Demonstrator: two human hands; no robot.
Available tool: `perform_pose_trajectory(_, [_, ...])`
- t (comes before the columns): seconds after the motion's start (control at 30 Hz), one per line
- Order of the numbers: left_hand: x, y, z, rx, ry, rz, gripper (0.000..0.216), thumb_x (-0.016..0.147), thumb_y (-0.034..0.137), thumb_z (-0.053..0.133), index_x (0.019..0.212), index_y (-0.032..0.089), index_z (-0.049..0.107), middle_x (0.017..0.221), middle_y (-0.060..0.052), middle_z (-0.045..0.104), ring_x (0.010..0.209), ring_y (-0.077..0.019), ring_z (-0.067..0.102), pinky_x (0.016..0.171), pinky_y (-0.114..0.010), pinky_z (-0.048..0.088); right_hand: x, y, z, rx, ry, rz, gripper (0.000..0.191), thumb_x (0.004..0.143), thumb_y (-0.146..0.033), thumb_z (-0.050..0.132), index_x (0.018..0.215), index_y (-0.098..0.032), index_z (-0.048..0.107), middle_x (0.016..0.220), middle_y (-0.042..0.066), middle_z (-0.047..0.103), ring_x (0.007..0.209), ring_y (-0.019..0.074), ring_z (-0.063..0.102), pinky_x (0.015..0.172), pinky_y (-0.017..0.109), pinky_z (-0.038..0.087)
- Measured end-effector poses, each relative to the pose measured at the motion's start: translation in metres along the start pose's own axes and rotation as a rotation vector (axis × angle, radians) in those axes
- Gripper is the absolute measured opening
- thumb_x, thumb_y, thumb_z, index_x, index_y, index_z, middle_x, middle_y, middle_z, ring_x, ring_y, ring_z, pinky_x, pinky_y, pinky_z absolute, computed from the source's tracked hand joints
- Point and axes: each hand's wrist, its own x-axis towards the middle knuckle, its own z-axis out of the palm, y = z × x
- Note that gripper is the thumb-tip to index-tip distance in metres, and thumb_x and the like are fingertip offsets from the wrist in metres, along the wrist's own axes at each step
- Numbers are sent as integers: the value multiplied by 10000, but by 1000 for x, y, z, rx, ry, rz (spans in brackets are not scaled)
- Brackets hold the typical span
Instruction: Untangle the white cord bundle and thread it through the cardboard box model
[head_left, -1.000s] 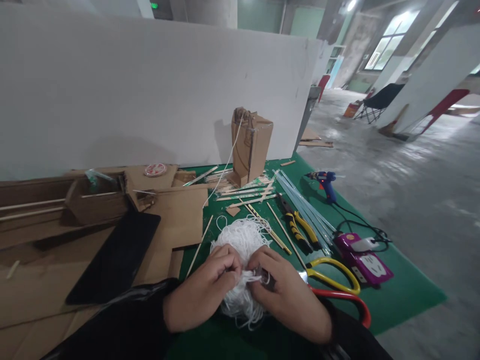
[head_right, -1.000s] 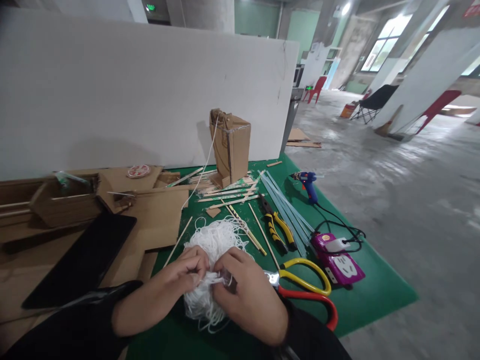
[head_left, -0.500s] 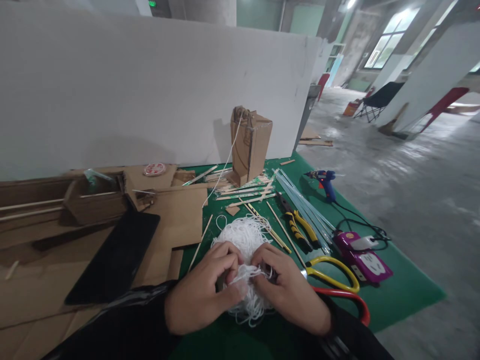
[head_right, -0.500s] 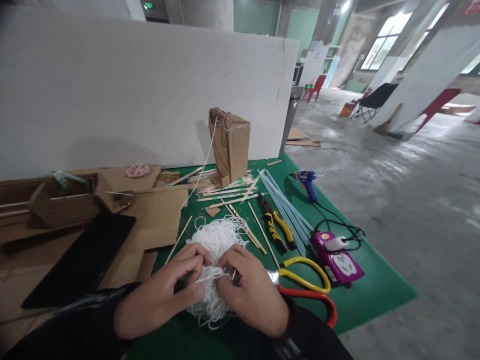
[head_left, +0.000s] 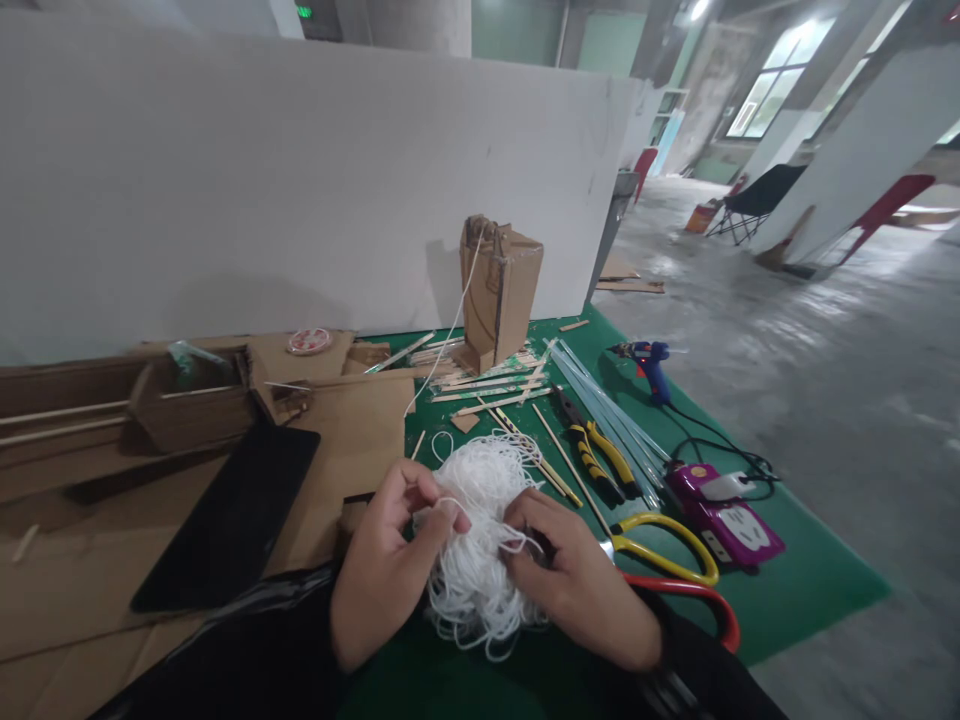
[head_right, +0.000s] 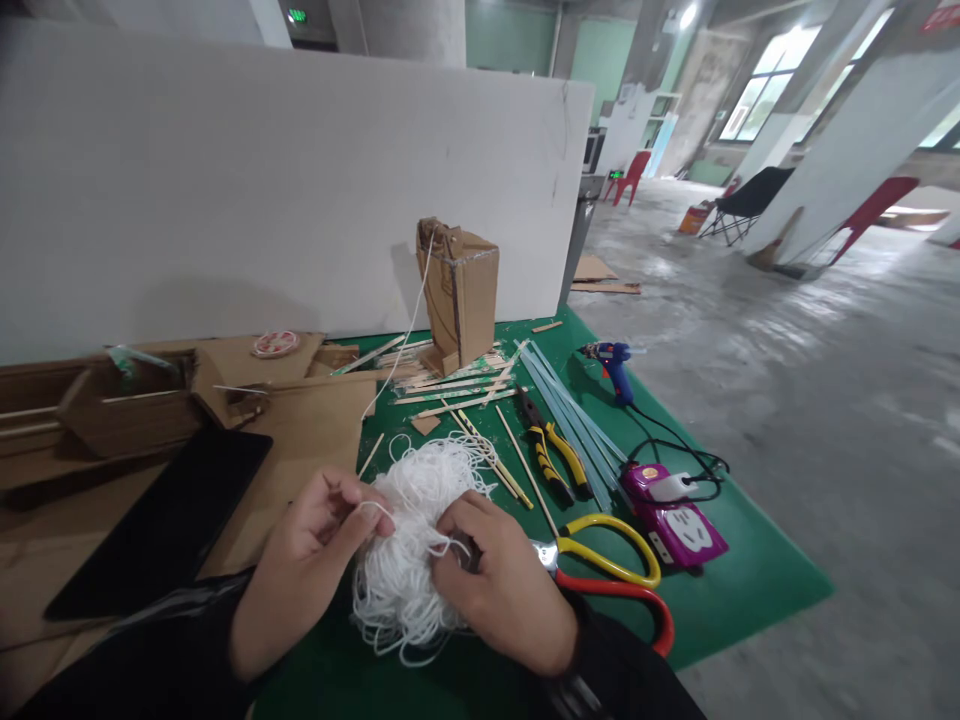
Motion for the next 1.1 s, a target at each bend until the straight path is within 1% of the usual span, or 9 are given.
perform_pose_trajectory(0.1, [0, 2, -2, -117, -22, -70, 104, 914, 277, 492, 967, 244, 409, 652, 52, 589, 642, -135, 573, 584, -238, 418, 0, 1, 0, -6, -3, 6, 184, 786, -12, 531, 764, -191, 497, 798, -20, 510, 726, 122, 478, 646, 243, 349])
perform_pose_trajectory(0.2, [0, 9, -12, -141, -226, -45, 60, 894, 248, 439, 951, 233, 452, 709, 31, 596, 564, -111, 513, 486, -218, 330, 0, 2, 0, -14, -4, 6, 179, 779, -12, 552, 784, -188, 517, 812, -20, 515, 736, 122, 481, 647, 241, 345])
perform_pose_trajectory(0.43, [9, 30, -32, 741, -421, 315, 157, 853, 275, 591, 1001, 251, 633, 643, 44, 551, 570, -142, 498, 592, -267, 347, -1, 3, 2, -62, 39, 20, 207, 743, 16, 527, 775, -188, 514, 799, -17, 506, 738, 131, 481, 636, 248, 334])
perform_pose_trajectory(0.53, [14, 29, -34, 828, -492, 377, 149, 927, 320, 536, 928, 251, 668, 797, 5, 662, 712, -172, 581, 662, -277, 369, -2, 3, 2, -72, 34, 23, 198, 752, 8, 522, 773, -189, 512, 807, -14, 509, 733, 132, 479, 642, 252, 340])
perform_pose_trajectory(0.67, [16, 34, -38, 599, -407, 268, 200, 947, 325, 497, 838, 231, 635, 760, 6, 635, 702, -160, 559, 663, -266, 387, -1, 5, 2, -90, 45, 18, 175, 788, -15, 519, 790, -190, 516, 812, -9, 513, 746, 138, 483, 655, 258, 349])
perform_pose_trajectory(0.87, [25, 50, -48, -378, -238, -84, 303, 870, 343, 454, 606, 212, 384, 557, 48, 335, 504, -123, 372, 633, -296, 467, 1, 3, 1, -83, 62, 26, 161, 794, -27, 518, 783, -188, 514, 802, -4, 518, 757, 145, 498, 670, 263, 364])
perform_pose_trajectory(0.93, [27, 49, -50, -463, -249, -126, 323, 848, 366, 468, 592, 214, 342, 548, 60, 284, 470, -110, 301, 556, -275, 445, 0, 2, 1, -84, 65, 21, 159, 794, -30, 520, 788, -189, 515, 802, -3, 525, 766, 151, 501, 674, 266, 364])
perform_pose_trajectory(1.0, [27, 45, -51, -248, -296, -111, 336, 837, 393, 514, 600, 211, 361, 551, 64, 295, 468, -102, 280, 478, -228, 345, 0, 2, 1, -108, 70, 12, 155, 795, -37, 525, 783, -191, 513, 806, 0, 535, 784, 159, 505, 693, 276, 362])
perform_pose_trajectory(1.1, [25, 39, -54, 409, -411, 1, 339, 795, 362, 638, 592, 193, 427, 552, 56, 382, 512, -104, 325, 483, -223, 228, 0, 4, 1, -182, 80, -12, 154, 779, -39, 541, 775, -191, 514, 806, 1, 553, 803, 174, 502, 746, 309, 352])
